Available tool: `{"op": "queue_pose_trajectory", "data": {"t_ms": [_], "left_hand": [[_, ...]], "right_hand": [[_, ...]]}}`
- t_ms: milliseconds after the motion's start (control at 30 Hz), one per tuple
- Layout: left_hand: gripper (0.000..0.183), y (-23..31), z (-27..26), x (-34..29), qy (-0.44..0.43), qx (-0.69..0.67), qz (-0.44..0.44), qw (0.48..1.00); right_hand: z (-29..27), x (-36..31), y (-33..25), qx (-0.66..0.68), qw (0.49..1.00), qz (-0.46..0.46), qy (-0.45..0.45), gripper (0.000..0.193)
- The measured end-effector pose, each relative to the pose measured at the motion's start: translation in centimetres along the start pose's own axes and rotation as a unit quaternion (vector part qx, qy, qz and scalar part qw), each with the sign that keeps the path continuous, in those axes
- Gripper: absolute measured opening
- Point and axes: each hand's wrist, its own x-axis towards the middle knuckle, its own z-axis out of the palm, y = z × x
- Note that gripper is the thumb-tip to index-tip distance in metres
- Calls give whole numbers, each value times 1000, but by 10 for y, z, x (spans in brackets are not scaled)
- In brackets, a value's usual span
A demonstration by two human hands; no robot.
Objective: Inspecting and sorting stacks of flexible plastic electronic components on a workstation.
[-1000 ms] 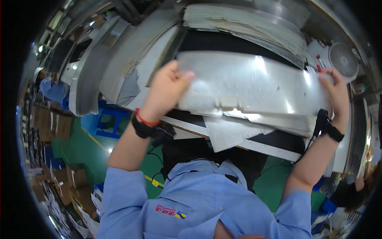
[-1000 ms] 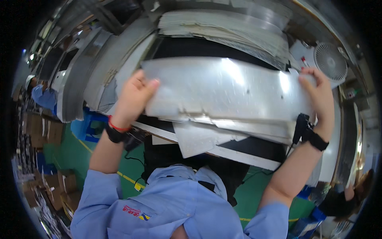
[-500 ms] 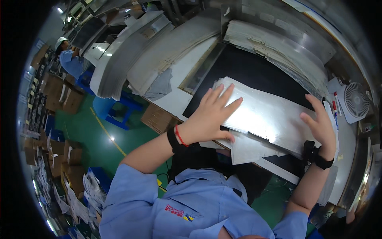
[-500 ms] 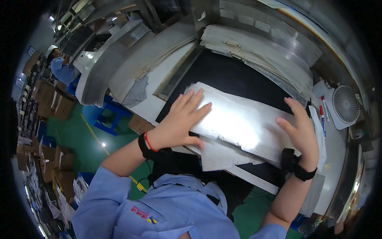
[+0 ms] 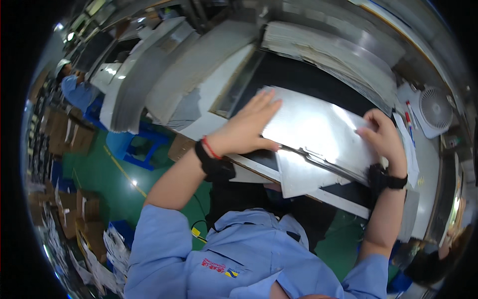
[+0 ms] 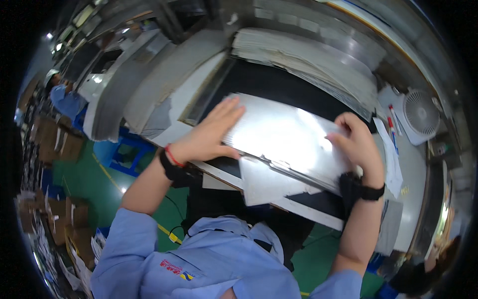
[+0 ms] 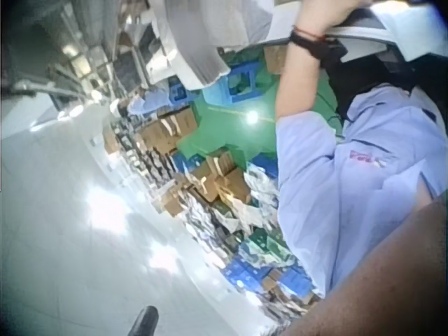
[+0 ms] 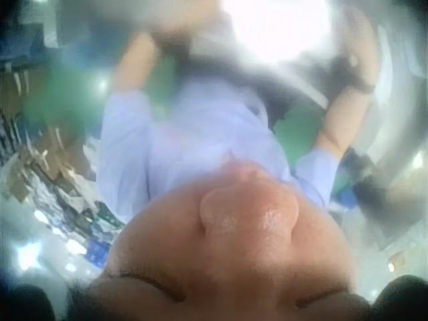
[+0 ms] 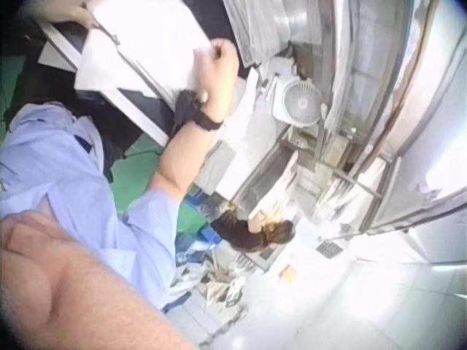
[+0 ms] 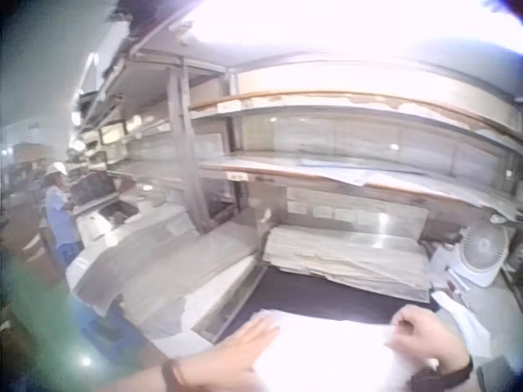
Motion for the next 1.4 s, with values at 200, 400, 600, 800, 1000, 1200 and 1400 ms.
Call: {"op": "queue_pose_trajectory", "data": {"t_ms": [200,400,600,800,1000,1200,1400], "left_hand": [[72,-12,-47,14,-10,-239,-80,968],[57,-30,-54,70,-33,-379,-125,916],[27,-73,-37,122,-21,-477,-150,866],[24,-90,-30,147,-28,-472,-174,864],[26,-116,-9,148,-11,-517,-190,834],[23,-103,-10,140,56,-544,-179,818],[22,-101,-14,140,24,-548,-178,817]], "right_hand": [[-1,0,-5,-22,999,-22,30,28],[-3,4,-4,18,999,-31,35,30],[-39,-12,21,20,998,62,0,37],[-63,-32,65,106,984,135,-43,20],[-55,-29,85,169,973,126,90,11],[-48,-27,93,172,971,132,104,10],[-42,-25,96,190,961,148,135,10]]}}
